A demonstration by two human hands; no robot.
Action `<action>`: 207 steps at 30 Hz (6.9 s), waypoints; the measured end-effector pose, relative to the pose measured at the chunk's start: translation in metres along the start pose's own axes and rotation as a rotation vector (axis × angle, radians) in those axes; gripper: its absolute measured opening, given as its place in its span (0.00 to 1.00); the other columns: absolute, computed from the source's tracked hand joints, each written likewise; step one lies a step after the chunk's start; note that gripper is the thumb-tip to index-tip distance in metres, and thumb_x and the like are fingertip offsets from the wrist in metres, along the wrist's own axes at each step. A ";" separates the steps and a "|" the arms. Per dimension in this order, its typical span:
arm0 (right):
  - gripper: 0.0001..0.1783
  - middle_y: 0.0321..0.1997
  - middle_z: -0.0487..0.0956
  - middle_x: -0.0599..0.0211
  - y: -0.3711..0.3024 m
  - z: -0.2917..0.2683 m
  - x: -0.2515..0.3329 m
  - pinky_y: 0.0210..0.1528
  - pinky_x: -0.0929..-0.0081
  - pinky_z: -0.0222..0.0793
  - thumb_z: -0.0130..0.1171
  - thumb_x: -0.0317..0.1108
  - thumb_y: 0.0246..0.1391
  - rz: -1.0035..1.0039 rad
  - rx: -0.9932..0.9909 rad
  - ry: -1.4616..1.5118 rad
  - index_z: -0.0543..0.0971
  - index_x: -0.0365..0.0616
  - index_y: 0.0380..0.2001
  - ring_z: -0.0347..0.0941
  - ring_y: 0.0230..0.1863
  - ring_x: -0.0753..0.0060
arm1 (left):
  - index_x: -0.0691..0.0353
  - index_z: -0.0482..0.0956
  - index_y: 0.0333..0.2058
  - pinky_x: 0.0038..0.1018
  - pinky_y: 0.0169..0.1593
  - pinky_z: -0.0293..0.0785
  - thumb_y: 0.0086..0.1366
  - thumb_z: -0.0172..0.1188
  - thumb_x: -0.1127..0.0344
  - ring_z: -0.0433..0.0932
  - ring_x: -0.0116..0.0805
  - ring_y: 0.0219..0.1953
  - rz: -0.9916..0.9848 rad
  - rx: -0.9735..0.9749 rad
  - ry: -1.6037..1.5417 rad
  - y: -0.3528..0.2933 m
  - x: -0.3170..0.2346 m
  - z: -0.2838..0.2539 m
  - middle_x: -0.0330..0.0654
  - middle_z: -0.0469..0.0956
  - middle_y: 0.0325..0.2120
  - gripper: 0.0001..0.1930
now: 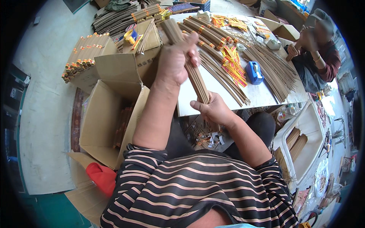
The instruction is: The person gathers thin wooden sticks into bundles, aligns them, and wraps a small red and yellow paper label around the middle to secure them. Finished bundles are placed on the table.
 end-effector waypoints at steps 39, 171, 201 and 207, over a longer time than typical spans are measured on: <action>0.10 0.34 0.75 0.73 0.070 -0.059 -0.022 0.43 0.79 0.66 0.60 0.28 0.49 -0.373 -0.134 0.087 0.74 0.39 0.36 0.68 0.37 0.83 | 0.59 0.67 0.20 0.17 0.18 0.62 0.57 0.61 0.72 0.64 0.17 0.14 0.284 -0.030 0.493 0.006 0.025 0.038 0.31 0.66 0.12 0.12; 0.12 0.25 0.73 0.56 0.026 -0.036 0.028 0.33 0.70 0.67 0.58 0.35 0.49 -0.520 -0.247 -0.307 0.70 0.39 0.32 0.68 0.26 0.65 | 0.64 0.73 0.29 0.16 0.18 0.65 0.54 0.60 0.75 0.68 0.17 0.14 0.407 0.087 0.346 -0.032 -0.029 0.061 0.32 0.70 0.16 0.05; 0.14 0.28 0.76 0.60 0.088 -0.057 -0.069 0.37 0.73 0.68 0.59 0.34 0.48 -0.308 -0.194 -0.138 0.71 0.39 0.36 0.70 0.30 0.72 | 0.64 0.71 0.32 0.16 0.24 0.66 0.56 0.59 0.76 0.67 0.17 0.19 0.195 -0.074 0.400 0.016 0.053 -0.015 0.32 0.70 0.19 0.06; 0.14 0.28 0.76 0.59 0.065 -0.048 -0.038 0.37 0.74 0.68 0.59 0.31 0.48 -0.420 -0.264 -0.176 0.72 0.37 0.38 0.72 0.31 0.74 | 0.65 0.71 0.33 0.17 0.18 0.64 0.55 0.58 0.77 0.67 0.18 0.15 0.124 -0.130 0.500 -0.004 0.083 -0.026 0.33 0.68 0.17 0.08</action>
Point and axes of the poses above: each hand's wrist, its own y-axis towards the middle knuckle, its own z-axis out of the palm, x = y × z, the point moved 10 cm from there along y, towards the middle knuckle
